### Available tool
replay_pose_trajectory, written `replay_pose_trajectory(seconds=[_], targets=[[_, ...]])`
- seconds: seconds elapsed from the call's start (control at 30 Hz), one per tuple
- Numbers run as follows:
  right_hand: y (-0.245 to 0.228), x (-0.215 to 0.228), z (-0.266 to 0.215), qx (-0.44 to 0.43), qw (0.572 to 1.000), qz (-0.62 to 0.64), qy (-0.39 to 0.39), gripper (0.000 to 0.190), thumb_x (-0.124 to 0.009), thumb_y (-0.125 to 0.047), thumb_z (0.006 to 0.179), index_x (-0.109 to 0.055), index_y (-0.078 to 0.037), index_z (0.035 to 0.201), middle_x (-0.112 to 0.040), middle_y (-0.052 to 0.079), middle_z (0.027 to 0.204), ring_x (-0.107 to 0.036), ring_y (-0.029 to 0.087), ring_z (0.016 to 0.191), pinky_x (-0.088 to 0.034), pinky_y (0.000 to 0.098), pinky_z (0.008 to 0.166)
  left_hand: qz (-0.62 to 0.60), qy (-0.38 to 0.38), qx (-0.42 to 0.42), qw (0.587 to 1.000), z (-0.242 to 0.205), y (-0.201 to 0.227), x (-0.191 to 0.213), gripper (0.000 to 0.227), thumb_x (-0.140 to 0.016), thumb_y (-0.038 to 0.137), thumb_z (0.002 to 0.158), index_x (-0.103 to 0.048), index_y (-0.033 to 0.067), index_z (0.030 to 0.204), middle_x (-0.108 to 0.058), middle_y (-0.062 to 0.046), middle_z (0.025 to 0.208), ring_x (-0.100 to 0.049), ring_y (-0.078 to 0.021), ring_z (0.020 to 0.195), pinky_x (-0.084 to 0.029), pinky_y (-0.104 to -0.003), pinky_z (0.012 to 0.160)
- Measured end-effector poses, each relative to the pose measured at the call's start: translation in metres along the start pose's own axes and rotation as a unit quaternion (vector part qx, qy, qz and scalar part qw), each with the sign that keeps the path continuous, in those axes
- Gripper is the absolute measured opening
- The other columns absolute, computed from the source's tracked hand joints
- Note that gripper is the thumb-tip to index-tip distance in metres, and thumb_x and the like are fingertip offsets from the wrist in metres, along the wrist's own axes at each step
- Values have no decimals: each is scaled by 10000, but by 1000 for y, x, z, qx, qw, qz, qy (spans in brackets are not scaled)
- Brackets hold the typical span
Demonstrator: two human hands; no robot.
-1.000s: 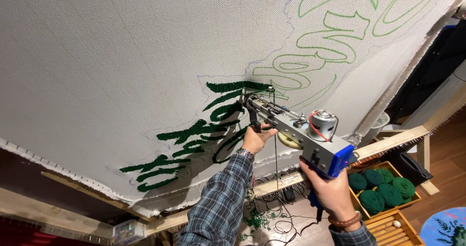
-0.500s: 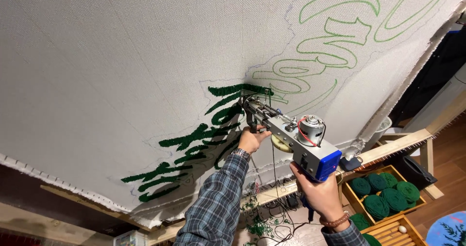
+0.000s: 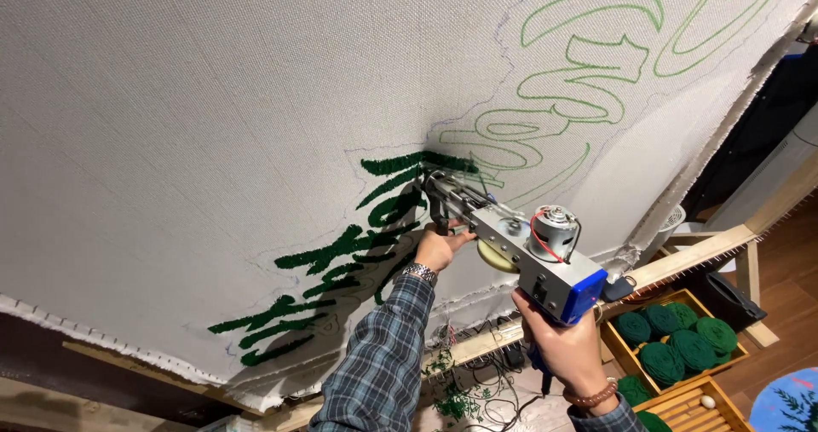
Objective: Using a tufting gun to apply yarn to a canvas on a vertical frame to create a rug design
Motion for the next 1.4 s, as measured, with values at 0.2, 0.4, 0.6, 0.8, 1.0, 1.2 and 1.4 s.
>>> replay_pose_trajectory(seconds=[0.2,0.4,0.6,0.8,1.0,1.2,1.4], targets=[[-6,-2,-5,-34,999,29,-11,574,-799,-197,777,-671,-91,1327,-762,119,1274,-715,282,1213,-543,433,1131,-8,1,-31,999,-26,37,0,405,-768,208,894,-696,15,1243,-791,-170,1144,-769,-209,1120,-600,-268,932],[8,6,-2,-7,999,32,-25,491,-800,-194,787,-730,-72,1258,-800,124,1235,-749,289,1189,-557,426,1118,44,15,-23,999,-65,76,-5,426,-851,280,793,-774,100,1172,-776,-84,1253,-721,-203,1114,-538,-304,1016],[7,32,-9,-3,998,63,-7,593,-816,-94,743,-683,-51,1319,-769,130,1282,-738,268,1171,-559,393,1095,25,-54,17,998,-114,107,-31,600,-810,393,772,-678,117,1288,-746,-14,1285,-754,-152,877,-449,-310,686],[52,71,-2,-17,987,161,-21,365,-801,34,810,-719,30,1165,-756,191,963,-699,306,731,-607,419,661,-60,-84,37,994,-121,81,-62,270,-789,248,904,-732,46,1074,-749,-96,1155,-765,-151,812,-404,-193,503],[40,87,-16,54,980,185,-51,138,-776,-23,873,-646,18,898,-650,146,678,-571,243,472,-500,364,422,-43,-127,-25,991,-141,101,-80,123,-776,247,931,-742,130,947,-775,-25,1088,-757,-145,774,-395,-205,533],[39,96,-19,63,979,185,-58,165,-761,-27,884,-602,5,857,-598,131,615,-536,246,444,-494,376,405,-55,-153,19,987,-138,96,-92,893,-749,235,878,-288,-19,1600,-655,-164,1436,-761,-180,812,-427,-199,486],[44,106,-17,72,982,169,-50,153,-777,-21,863,-647,12,936,-644,126,673,-590,243,471,-526,368,423,-12,-154,-62,986,-152,120,-96,232,-773,314,921,-792,89,869,-799,-27,946,-694,-103,666,-389,-192,521]])
Point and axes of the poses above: each hand's wrist, its own z-axis towards the middle knuckle, its own x-axis out of the back of the hand, y = z × x, the point moved 10 cm from there along z, towards the middle knuckle
